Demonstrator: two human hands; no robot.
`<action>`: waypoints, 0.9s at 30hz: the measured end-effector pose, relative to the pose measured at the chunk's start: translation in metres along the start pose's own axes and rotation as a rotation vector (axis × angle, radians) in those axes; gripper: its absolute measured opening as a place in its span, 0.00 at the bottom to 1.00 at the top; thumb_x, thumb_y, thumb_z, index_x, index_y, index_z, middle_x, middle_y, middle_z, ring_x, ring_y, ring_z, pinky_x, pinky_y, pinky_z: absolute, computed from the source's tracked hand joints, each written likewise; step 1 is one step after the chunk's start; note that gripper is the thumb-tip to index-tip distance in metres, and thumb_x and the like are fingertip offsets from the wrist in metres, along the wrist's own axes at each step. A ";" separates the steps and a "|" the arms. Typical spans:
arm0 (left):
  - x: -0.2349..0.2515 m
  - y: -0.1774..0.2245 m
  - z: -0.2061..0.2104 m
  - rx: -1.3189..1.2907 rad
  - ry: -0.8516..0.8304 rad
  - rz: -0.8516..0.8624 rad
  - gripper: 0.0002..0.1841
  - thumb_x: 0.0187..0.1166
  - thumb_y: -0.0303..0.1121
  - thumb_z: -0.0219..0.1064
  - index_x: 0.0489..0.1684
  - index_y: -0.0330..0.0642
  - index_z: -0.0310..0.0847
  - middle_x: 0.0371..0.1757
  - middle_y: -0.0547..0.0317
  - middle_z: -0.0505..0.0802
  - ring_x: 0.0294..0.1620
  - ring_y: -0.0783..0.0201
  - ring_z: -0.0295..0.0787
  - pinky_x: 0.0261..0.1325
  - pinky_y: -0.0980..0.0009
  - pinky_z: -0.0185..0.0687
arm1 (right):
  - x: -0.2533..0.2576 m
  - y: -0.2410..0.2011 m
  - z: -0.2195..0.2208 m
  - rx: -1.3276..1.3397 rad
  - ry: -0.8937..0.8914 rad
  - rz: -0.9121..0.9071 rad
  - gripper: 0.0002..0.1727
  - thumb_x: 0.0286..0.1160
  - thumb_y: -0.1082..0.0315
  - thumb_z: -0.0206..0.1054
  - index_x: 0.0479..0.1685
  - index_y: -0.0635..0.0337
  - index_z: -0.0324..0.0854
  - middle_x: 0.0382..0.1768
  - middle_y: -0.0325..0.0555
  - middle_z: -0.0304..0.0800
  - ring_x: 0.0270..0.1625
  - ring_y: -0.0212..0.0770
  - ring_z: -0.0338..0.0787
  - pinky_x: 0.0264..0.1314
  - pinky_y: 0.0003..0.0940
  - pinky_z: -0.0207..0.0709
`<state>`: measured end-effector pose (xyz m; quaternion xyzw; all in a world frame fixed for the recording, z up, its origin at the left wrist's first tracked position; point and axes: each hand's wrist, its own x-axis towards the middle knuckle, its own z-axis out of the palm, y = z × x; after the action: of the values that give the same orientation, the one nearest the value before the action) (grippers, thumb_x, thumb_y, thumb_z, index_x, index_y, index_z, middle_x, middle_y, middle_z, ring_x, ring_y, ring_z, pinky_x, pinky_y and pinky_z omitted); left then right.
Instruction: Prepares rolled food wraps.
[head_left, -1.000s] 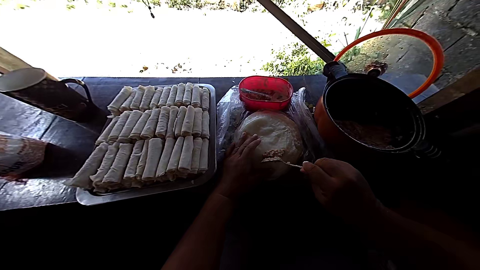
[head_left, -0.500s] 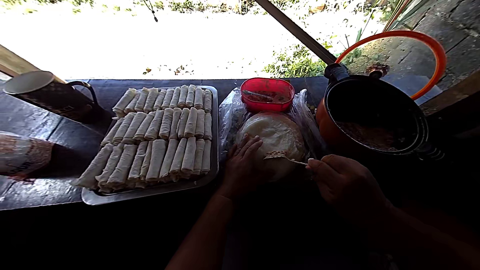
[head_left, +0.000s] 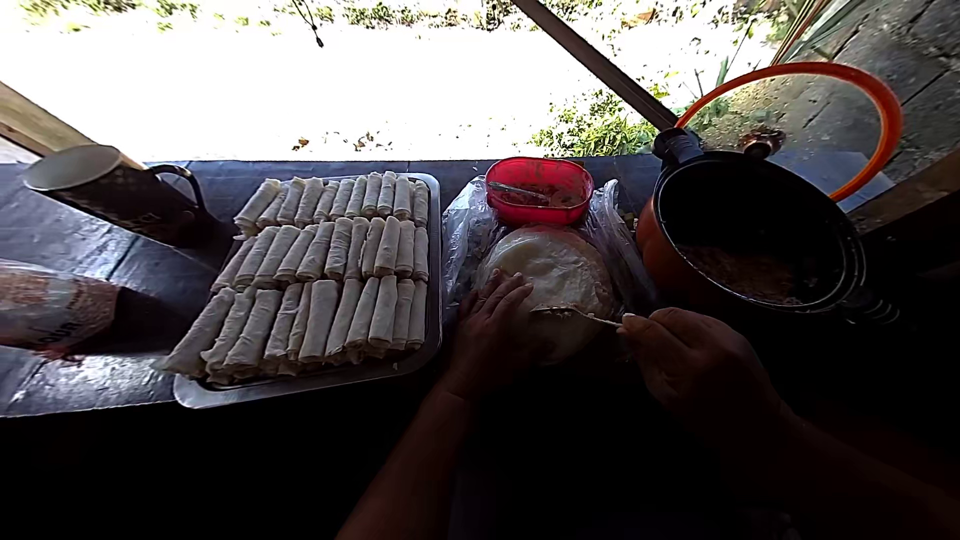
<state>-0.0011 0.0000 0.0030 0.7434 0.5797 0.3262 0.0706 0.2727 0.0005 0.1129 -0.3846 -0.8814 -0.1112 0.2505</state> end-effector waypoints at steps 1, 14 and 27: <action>-0.001 0.000 0.000 0.003 0.000 0.000 0.45 0.63 0.73 0.71 0.82 0.59 0.75 0.87 0.67 0.76 0.93 0.59 0.57 0.91 0.44 0.53 | 0.001 0.000 0.000 -0.006 0.003 0.008 0.13 0.86 0.63 0.61 0.49 0.54 0.92 0.33 0.45 0.89 0.34 0.44 0.89 0.35 0.37 0.82; 0.001 0.000 0.000 0.011 -0.027 -0.012 0.45 0.63 0.74 0.70 0.81 0.59 0.75 0.85 0.66 0.78 0.92 0.59 0.61 0.90 0.43 0.54 | -0.002 0.014 -0.006 0.003 0.017 0.057 0.14 0.86 0.61 0.61 0.48 0.53 0.93 0.33 0.44 0.90 0.36 0.41 0.90 0.38 0.35 0.84; 0.000 0.001 0.000 0.012 -0.023 -0.022 0.46 0.63 0.75 0.68 0.81 0.59 0.75 0.85 0.67 0.78 0.92 0.59 0.60 0.90 0.43 0.54 | -0.012 0.024 -0.005 -0.035 -0.018 0.041 0.14 0.86 0.61 0.61 0.47 0.54 0.93 0.31 0.45 0.89 0.34 0.43 0.90 0.36 0.37 0.83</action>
<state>-0.0005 0.0000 0.0037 0.7412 0.5888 0.3132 0.0763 0.2989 0.0076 0.1106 -0.4079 -0.8735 -0.1180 0.2380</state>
